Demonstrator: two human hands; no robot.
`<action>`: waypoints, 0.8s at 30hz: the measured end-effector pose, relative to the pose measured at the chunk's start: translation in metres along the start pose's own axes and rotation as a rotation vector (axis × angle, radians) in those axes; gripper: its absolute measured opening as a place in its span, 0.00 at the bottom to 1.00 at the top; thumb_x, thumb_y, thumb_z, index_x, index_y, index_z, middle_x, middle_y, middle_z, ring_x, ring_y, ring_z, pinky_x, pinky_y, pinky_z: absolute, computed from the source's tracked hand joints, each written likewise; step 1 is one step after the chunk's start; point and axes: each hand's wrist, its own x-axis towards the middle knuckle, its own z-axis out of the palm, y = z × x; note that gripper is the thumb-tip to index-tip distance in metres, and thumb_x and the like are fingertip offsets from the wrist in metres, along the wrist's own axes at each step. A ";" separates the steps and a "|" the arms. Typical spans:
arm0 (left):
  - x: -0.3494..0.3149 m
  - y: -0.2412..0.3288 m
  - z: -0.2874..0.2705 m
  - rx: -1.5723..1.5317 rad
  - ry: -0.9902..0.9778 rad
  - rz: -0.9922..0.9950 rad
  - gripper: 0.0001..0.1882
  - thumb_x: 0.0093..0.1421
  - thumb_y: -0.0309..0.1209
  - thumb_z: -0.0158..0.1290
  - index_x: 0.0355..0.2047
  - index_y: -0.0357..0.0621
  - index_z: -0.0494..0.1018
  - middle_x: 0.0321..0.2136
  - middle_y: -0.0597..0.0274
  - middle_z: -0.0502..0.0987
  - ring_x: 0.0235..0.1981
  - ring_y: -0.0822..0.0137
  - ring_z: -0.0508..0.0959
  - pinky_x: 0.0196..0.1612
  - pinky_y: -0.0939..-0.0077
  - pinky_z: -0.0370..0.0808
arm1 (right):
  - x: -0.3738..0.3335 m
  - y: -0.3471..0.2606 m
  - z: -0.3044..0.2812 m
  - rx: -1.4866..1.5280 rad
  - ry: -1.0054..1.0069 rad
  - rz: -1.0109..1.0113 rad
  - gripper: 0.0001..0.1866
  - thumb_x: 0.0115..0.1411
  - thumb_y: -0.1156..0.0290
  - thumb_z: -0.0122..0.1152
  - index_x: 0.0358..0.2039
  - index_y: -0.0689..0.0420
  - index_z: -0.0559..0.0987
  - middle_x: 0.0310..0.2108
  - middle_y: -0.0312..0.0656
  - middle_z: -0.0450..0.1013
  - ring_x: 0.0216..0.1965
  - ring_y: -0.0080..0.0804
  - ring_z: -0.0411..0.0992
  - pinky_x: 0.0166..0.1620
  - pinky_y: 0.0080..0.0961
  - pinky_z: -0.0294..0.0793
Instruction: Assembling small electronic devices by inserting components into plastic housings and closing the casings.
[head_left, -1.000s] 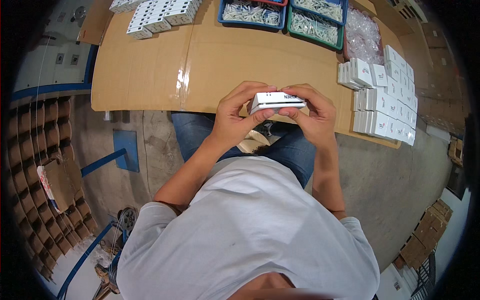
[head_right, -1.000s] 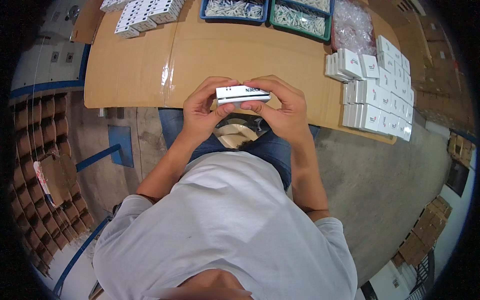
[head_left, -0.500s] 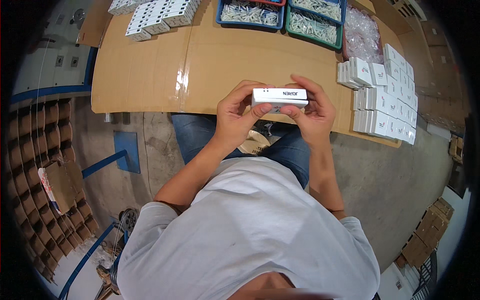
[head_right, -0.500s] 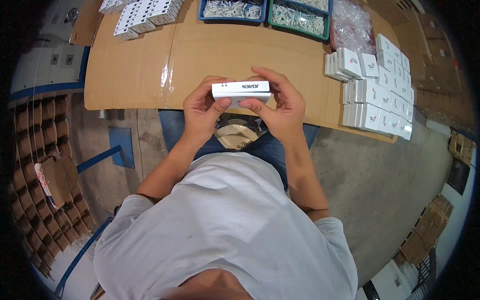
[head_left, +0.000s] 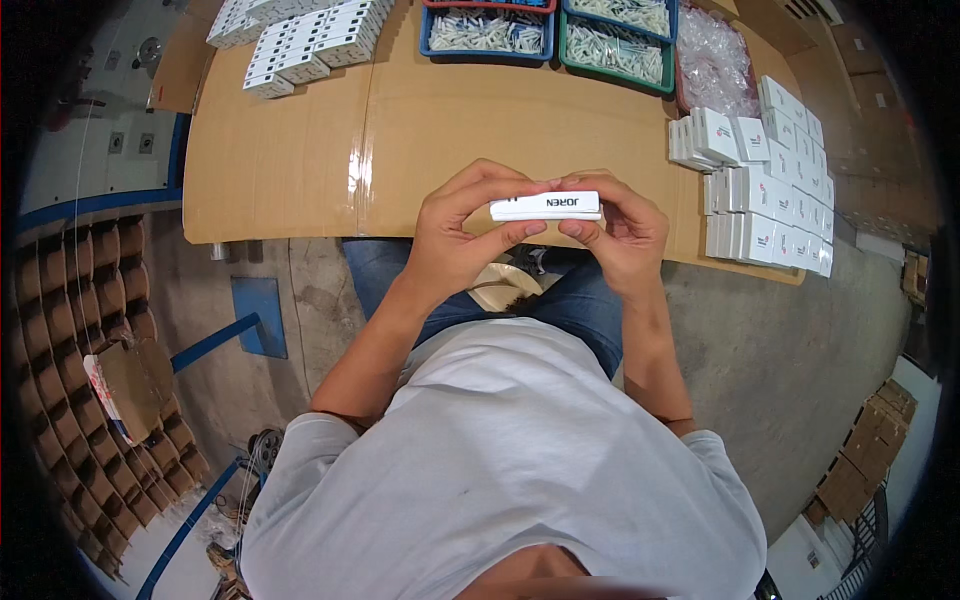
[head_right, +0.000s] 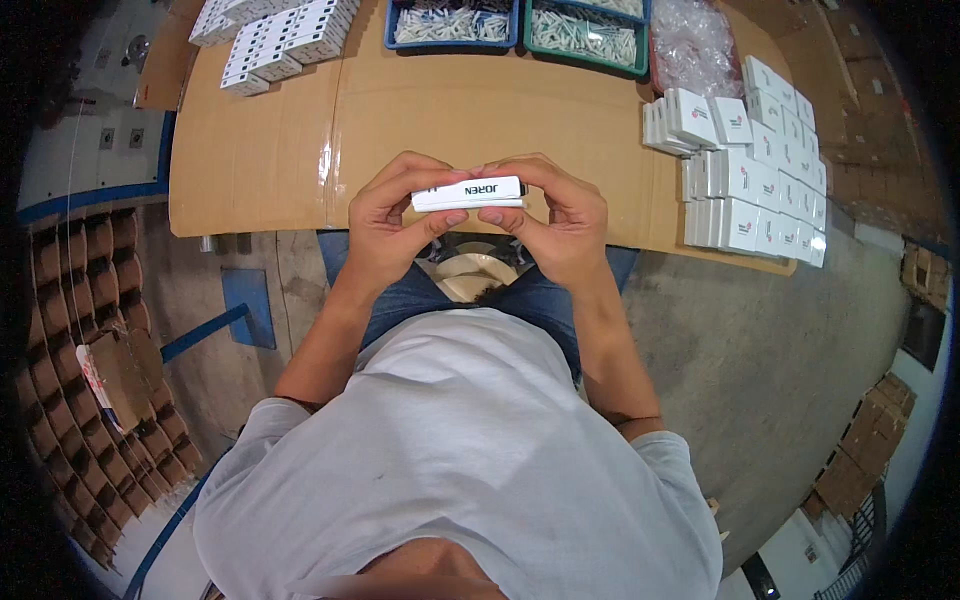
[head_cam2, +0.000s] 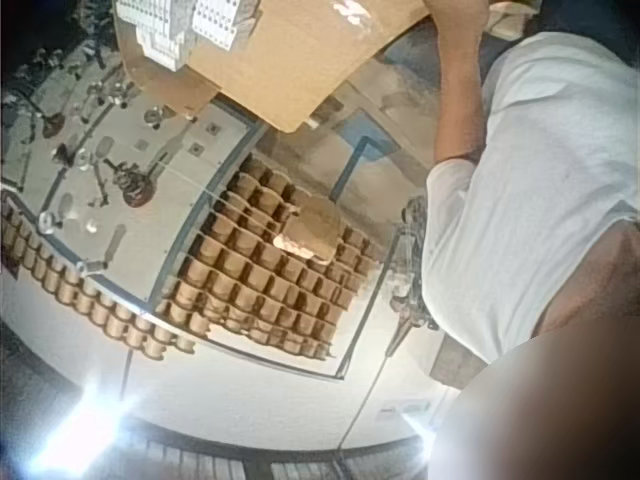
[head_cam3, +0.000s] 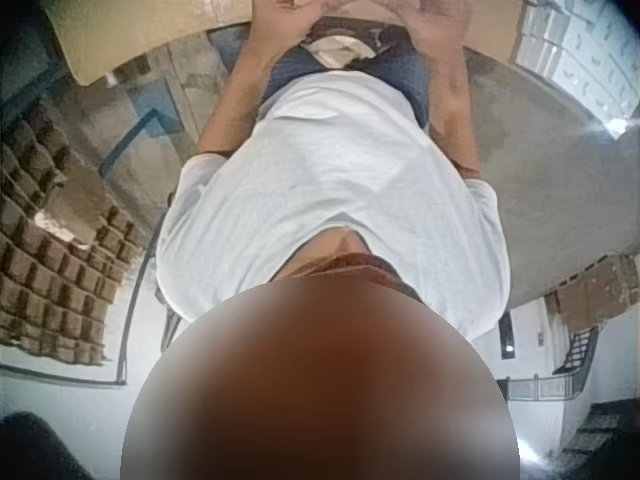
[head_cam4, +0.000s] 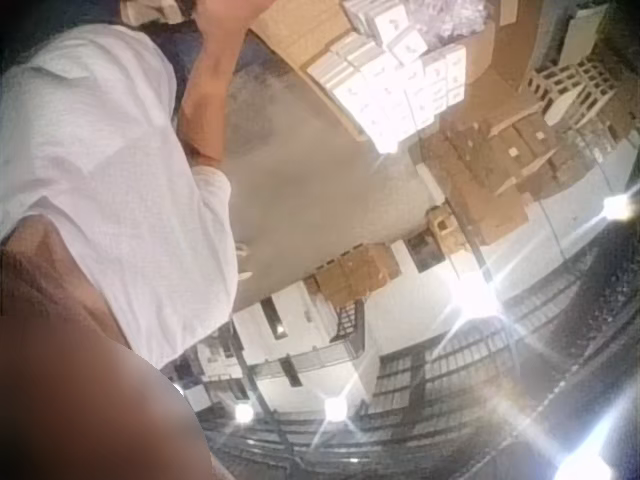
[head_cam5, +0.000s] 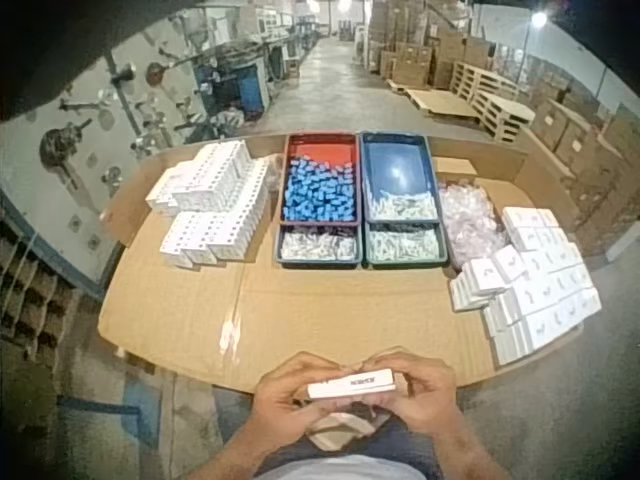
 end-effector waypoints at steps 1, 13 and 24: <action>-0.001 -0.001 0.000 0.016 0.006 0.012 0.18 0.55 0.20 0.67 0.47 0.41 0.83 0.42 0.58 0.81 0.45 0.65 0.81 0.51 0.72 0.76 | 0.001 0.001 -0.001 -0.033 -0.018 -0.034 0.17 0.54 0.82 0.73 0.46 0.63 0.83 0.44 0.48 0.82 0.47 0.36 0.79 0.52 0.30 0.77; -0.002 -0.009 0.000 -0.165 0.022 -0.101 0.19 0.59 0.21 0.65 0.51 0.33 0.77 0.47 0.57 0.77 0.51 0.66 0.78 0.55 0.71 0.77 | 0.008 -0.005 0.000 -0.290 -0.035 -0.020 0.18 0.54 0.75 0.76 0.46 0.61 0.84 0.39 0.42 0.81 0.40 0.29 0.79 0.44 0.23 0.77; 0.004 -0.023 -0.009 -0.278 -0.160 -0.465 0.21 0.65 0.21 0.59 0.55 0.40 0.64 0.45 0.56 0.78 0.46 0.71 0.79 0.47 0.77 0.78 | 0.013 -0.002 0.001 -0.329 0.017 0.116 0.25 0.53 0.71 0.76 0.52 0.62 0.81 0.47 0.44 0.78 0.45 0.35 0.78 0.47 0.28 0.78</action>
